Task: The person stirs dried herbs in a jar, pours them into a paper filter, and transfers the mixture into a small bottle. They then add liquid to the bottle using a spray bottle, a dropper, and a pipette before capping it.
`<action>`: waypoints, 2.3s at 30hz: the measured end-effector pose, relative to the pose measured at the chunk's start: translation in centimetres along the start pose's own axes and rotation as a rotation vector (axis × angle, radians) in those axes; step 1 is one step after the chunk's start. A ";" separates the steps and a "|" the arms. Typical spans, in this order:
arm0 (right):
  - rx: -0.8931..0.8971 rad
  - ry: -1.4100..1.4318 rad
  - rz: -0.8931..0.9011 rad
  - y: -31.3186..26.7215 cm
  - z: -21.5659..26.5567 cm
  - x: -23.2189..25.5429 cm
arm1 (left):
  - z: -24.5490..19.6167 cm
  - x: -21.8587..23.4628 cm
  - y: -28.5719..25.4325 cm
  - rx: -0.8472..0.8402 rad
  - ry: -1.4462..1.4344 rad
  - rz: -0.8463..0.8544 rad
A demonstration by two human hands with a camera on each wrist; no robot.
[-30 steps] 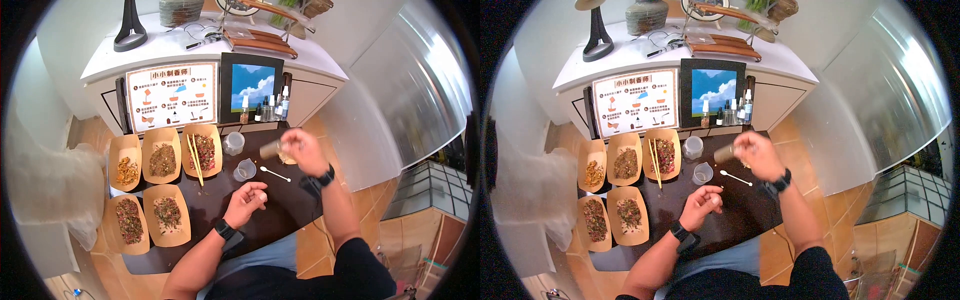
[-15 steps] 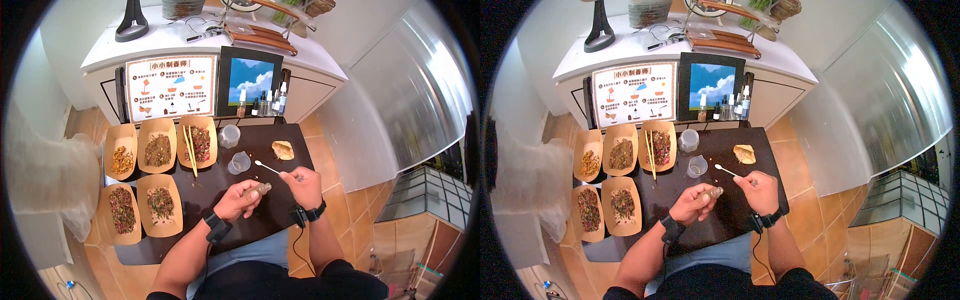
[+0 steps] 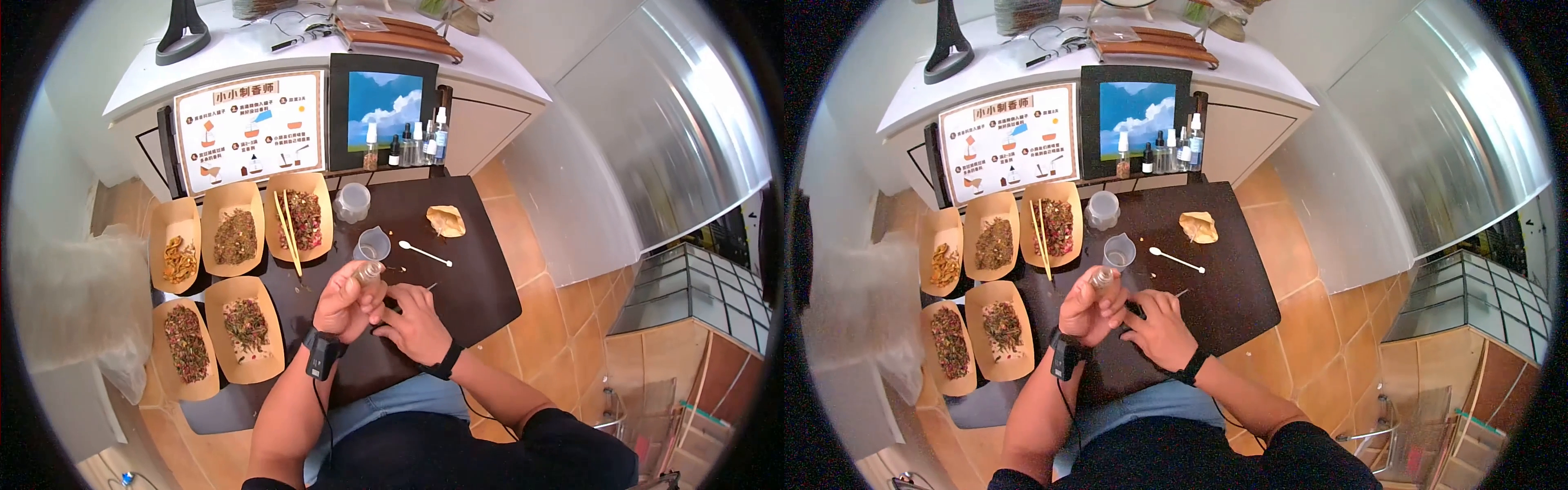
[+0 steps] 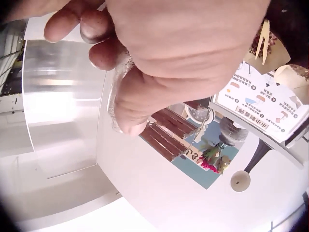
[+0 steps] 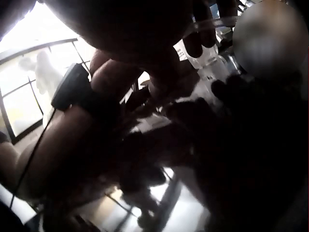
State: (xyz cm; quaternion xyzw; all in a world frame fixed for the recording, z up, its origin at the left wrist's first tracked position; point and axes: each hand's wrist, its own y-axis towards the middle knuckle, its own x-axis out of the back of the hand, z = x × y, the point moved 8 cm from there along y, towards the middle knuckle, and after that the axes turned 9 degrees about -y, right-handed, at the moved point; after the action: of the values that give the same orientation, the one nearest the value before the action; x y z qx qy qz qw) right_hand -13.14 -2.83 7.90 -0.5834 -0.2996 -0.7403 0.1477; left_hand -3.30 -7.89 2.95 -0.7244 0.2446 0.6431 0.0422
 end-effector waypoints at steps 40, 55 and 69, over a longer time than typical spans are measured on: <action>-0.700 1.010 -0.237 1.1 -13.8 6.1 | -0.3 1.0 0.1 -0.011 0.035 -0.175; -0.473 1.116 -0.465 3.9 -4.5 6.3 | 0.1 0.9 0.0 -0.031 0.109 -0.206; -0.432 1.050 -0.354 4.1 -5.4 3.2 | -0.7 1.1 0.1 -0.052 0.298 -0.298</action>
State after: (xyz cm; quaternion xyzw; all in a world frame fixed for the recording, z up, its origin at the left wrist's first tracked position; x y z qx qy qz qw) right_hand -15.87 -8.95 11.31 -0.0970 -0.1216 -0.9874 0.0282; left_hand -2.61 -8.57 2.03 -0.8405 0.1215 0.5216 0.0817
